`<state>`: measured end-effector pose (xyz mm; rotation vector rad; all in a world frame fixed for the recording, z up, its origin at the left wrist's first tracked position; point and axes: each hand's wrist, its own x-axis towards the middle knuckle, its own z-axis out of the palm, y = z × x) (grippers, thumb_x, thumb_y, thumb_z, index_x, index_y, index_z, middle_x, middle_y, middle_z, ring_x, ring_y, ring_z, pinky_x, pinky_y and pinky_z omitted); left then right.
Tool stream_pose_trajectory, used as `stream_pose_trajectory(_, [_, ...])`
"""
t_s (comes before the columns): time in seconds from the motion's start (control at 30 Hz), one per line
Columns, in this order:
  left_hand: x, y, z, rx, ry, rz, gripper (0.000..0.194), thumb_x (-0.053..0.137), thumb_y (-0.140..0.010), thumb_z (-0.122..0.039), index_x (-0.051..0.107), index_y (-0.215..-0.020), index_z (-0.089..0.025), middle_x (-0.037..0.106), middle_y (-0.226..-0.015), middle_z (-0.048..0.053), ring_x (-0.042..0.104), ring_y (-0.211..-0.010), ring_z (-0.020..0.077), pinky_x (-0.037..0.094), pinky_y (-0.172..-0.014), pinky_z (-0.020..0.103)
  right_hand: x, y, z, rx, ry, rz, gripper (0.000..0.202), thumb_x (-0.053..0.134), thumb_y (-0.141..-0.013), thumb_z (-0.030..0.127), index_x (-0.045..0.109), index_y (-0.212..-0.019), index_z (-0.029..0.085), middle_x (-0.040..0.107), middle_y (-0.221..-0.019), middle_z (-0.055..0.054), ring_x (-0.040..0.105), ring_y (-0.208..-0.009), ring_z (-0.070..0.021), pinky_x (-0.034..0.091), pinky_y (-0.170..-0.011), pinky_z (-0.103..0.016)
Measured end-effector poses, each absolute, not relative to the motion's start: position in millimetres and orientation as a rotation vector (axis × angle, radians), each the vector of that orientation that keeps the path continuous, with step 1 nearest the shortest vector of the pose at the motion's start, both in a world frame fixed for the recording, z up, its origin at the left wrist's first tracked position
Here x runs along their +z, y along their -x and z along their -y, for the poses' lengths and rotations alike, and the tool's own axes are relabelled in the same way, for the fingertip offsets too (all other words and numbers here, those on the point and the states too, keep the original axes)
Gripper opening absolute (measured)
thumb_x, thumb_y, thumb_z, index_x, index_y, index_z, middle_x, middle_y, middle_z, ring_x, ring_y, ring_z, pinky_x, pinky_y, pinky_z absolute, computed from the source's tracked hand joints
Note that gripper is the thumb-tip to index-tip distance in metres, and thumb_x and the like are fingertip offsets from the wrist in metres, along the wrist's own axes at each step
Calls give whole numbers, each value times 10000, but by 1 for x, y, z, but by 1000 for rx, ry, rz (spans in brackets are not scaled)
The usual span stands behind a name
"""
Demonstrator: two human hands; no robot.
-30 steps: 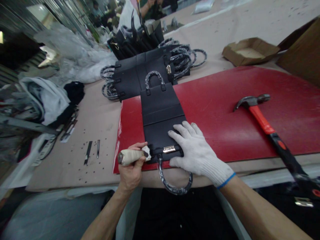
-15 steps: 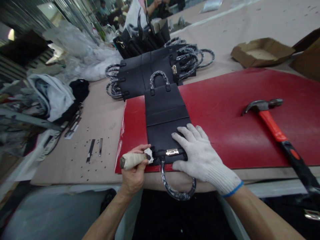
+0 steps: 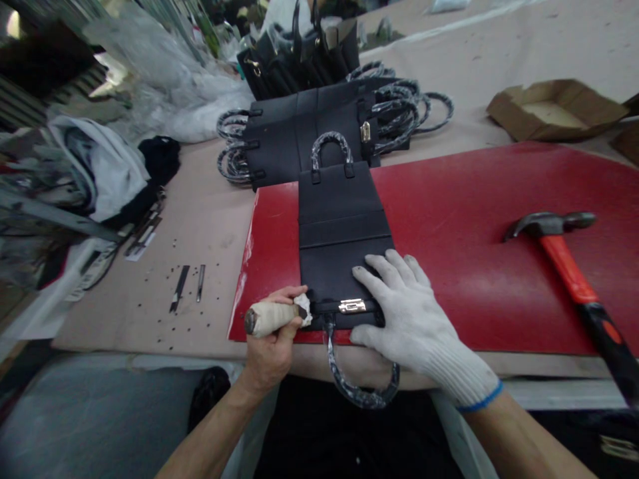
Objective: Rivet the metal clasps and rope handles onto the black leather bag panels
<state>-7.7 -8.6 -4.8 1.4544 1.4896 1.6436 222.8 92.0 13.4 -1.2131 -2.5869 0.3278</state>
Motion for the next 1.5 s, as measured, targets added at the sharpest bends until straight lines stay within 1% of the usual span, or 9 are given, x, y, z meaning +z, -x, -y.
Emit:
stream_pose_trajectory(0.3, [-2,12,8,1574,-1591,-1418,156,665,-954,-187,599,-1095,-198,710,-1247,149,695,-1201,282,574,-1006,465,14,-224,-92,300,1226,2624,884,820,-702,532,561,-1484,213,468,-1593,-156,330,-1503,-480,281,-1217,-701])
stream_pose_trajectory(0.73, [14,19,-5,1368,-1597,-1465,177,653,-899,-146,626,-1066,-197,723,-1174,121,711,-1110,260,583,-972,407,18,-223,-90,342,1246,2608,849,799,-722,523,570,-1482,219,472,-1594,-147,311,-1518,-465,280,-1219,-689])
stream_pose_trajectory(0.93, [23,15,-13,1246,-1608,-1468,197,632,-871,-137,651,-1057,-202,726,-1049,88,715,-949,237,593,-813,357,19,-223,-92,387,1204,2580,900,851,-662,494,594,-1462,174,487,-1580,-167,333,-1505,-461,231,-1243,-672])
stream_pose_trajectory(1.03, [25,15,-15,1240,-1597,-1455,202,622,-854,-143,666,-1042,-204,726,-945,61,700,-804,208,580,-708,325,19,-226,-88,468,1153,2505,781,815,-712,423,614,-1432,198,527,-1550,-156,387,-1488,-426,257,-1233,-673])
stream_pose_trajectory(1.13, [25,16,-17,1218,-1604,-1487,212,635,-834,-175,692,-1036,-199,738,-916,55,702,-761,205,581,-686,320,19,-238,-81,509,1175,2278,591,706,-821,343,628,-1397,234,584,-1486,-142,505,-1413,-357,409,-1168,-618])
stream_pose_trajectory(1.23, [23,17,-19,1202,-1606,-1537,201,666,-813,-227,719,-1006,-202,769,-961,68,737,-850,237,605,-769,351,19,-271,-76,305,1340,2083,497,626,-893,322,628,-1382,233,627,-1414,-149,579,-1327,-334,492,-1102,-573])
stream_pose_trajectory(1.37, [18,18,-21,1201,-1581,-1538,212,684,-790,-302,747,-972,-213,790,-966,73,749,-861,264,619,-759,365,28,-341,-70,-95,1914,2017,498,557,-947,390,615,-1370,134,604,-1414,-219,591,-1280,-381,497,-1067,-567])
stream_pose_trajectory(1.43, [18,18,-22,1175,-1571,-1553,231,688,-774,-321,755,-967,-212,792,-955,72,748,-846,272,620,-762,376,36,-370,-66,-161,2197,1978,514,479,-982,390,598,-1376,81,610,-1368,-257,623,-1207,-405,517,-999,-563])
stream_pose_trajectory(1.5, [21,17,-24,1134,-1570,-1556,246,686,-766,-324,756,-971,-207,789,-947,71,746,-850,277,615,-786,388,42,-387,-62,-132,2335,1939,506,401,-1000,352,604,-1357,56,655,-1223,-266,678,-1068,-408,547,-884,-548])
